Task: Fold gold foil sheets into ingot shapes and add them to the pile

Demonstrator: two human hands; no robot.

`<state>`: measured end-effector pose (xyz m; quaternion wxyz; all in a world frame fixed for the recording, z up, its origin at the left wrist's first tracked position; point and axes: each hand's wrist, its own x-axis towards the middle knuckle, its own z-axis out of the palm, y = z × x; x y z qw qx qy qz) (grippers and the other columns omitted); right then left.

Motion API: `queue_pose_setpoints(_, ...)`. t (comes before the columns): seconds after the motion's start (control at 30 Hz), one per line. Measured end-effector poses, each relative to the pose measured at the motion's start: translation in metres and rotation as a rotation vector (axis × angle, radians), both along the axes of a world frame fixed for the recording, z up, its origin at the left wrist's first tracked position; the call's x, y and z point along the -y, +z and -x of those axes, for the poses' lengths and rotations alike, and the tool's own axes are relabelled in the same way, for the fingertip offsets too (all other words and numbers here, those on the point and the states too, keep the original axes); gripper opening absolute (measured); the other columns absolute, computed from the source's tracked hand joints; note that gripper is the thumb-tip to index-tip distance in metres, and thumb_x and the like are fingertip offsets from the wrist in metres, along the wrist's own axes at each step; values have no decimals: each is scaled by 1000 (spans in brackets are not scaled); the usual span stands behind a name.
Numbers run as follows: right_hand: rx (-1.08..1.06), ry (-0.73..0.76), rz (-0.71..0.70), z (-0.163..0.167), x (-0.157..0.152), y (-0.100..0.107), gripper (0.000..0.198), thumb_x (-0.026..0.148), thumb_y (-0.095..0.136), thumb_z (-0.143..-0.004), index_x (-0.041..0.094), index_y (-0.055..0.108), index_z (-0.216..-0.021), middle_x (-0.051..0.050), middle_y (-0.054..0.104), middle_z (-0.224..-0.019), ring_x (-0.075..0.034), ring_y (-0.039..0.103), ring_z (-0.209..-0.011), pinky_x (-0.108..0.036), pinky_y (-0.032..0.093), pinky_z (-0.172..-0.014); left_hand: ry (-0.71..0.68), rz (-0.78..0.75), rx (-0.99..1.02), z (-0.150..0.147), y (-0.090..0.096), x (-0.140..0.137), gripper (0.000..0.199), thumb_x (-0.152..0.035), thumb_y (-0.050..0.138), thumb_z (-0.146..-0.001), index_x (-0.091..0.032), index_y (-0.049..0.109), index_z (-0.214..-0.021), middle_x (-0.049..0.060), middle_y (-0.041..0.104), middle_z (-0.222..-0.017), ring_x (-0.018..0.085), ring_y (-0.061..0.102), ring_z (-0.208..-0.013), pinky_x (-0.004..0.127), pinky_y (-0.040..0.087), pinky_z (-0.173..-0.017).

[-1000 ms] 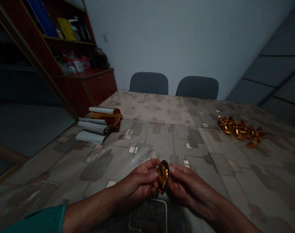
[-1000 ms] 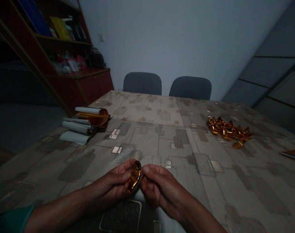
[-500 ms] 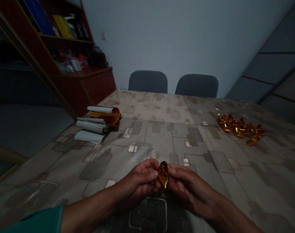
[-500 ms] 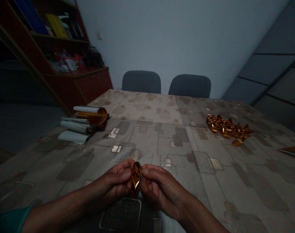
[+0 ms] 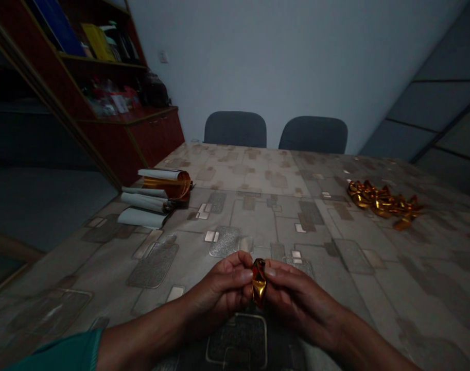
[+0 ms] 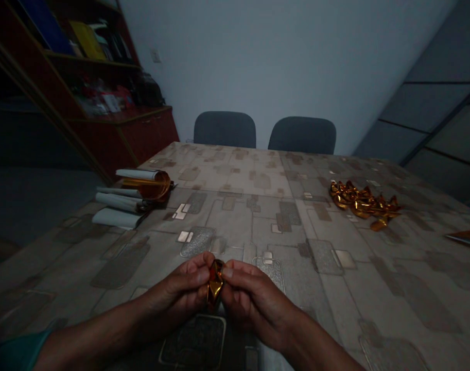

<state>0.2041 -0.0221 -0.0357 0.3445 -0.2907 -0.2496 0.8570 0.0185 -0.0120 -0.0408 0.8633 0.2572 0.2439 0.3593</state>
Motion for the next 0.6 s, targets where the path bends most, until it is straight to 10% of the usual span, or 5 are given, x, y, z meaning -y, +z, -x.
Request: queue_pose_setpoints(0.6,-19,-9,-18,5,3,-4,18,30,67,-91,16,62,-82,4,57,-60,-4,46,-42,-13,34,-40,127,-72,-250,-13,5,1,49,-37,88,-63,-19,45,-79,-7,59,-64,5,53,-45,16,37,-44)
